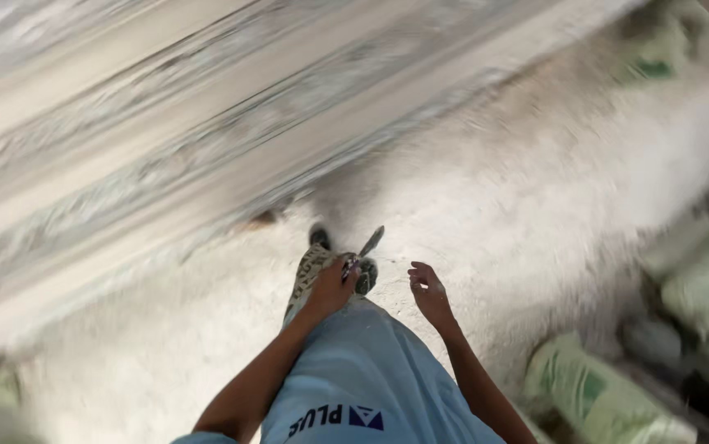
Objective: The person uses a small metal scraper to remove dried plaster residue from the grooves and edges of several long white molded plaster pieces. They work along the length of each piece, scraping away debris and occasionally wiping the surface with their hand.
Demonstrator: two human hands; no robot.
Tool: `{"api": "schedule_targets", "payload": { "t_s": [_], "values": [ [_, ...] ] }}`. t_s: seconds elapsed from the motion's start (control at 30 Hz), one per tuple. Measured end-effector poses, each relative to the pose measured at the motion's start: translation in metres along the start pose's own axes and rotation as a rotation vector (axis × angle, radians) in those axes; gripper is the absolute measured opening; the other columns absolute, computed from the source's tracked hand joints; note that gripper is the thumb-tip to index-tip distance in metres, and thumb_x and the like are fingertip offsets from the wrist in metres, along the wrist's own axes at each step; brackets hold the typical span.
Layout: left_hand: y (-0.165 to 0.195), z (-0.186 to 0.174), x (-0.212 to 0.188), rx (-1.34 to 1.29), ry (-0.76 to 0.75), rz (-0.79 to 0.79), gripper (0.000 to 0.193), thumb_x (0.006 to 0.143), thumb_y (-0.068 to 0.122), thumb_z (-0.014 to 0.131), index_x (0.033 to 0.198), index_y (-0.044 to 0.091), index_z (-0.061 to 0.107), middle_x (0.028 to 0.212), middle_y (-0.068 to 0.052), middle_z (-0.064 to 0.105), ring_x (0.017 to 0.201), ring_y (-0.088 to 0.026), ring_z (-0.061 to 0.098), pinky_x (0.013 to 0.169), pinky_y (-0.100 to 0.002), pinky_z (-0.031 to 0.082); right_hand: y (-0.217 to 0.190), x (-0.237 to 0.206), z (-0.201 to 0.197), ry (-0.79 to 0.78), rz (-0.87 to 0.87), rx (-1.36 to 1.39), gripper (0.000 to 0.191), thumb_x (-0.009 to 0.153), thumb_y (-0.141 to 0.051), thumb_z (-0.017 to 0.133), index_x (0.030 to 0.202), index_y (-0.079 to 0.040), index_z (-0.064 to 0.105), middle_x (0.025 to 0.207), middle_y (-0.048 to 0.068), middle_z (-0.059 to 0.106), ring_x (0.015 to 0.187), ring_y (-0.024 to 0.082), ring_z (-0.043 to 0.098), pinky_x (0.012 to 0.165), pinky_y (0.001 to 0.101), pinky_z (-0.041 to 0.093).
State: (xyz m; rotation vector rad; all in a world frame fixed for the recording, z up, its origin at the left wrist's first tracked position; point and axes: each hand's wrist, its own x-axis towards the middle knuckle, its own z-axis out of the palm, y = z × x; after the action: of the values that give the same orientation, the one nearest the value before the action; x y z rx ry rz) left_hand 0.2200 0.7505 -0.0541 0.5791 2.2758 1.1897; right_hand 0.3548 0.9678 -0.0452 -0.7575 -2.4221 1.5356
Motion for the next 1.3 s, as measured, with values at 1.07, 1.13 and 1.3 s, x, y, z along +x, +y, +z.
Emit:
{"api": "schedule_targets", "payload": {
  "t_s": [1.07, 1.13, 1.3],
  "values": [
    [-0.291, -0.48, -0.411, -0.134, 1.591, -0.391, 0.054, 0.102, 0.007, 0.053, 0.15, -0.011, 0.037, 0.141, -0.037, 0.054, 0.124, -0.046, 0.062, 0.103, -0.045, 0.053, -0.396, -0.115, 0.644, -1.109, -0.971, -0.156, 0.025, 0.105, -0.015, 0.058, 0.126, -0.004, 0.065, 0.116, 0.016, 0.07, 0.103, 0.028, 0.073, 0.091, 0.04, 0.055],
    [-0.302, -0.519, -0.392, -0.116, 1.649, -0.373, 0.054, 0.1, 0.003, 0.049, 0.15, -0.014, 0.035, 0.148, -0.039, 0.047, 0.128, -0.05, 0.059, 0.106, -0.047, 0.051, -0.414, -0.098, 0.667, -1.125, -1.033, -0.141, 0.023, 0.105, -0.014, 0.059, 0.124, -0.003, 0.065, 0.118, 0.017, 0.069, 0.107, 0.032, 0.069, 0.092, 0.0421, 0.055],
    [-0.3, -0.577, -0.335, -0.276, 1.697, -0.645, 0.056, 0.096, -0.001, 0.04, 0.149, -0.014, 0.028, 0.151, -0.037, 0.037, 0.127, -0.054, 0.052, 0.092, -0.048, 0.059, -0.45, -0.066, 0.728, -1.145, -1.209, -0.21, 0.026, 0.102, -0.012, 0.061, 0.126, -0.005, 0.064, 0.126, 0.018, 0.064, 0.121, 0.037, 0.059, 0.104, 0.0492, 0.048]
  ]
}}
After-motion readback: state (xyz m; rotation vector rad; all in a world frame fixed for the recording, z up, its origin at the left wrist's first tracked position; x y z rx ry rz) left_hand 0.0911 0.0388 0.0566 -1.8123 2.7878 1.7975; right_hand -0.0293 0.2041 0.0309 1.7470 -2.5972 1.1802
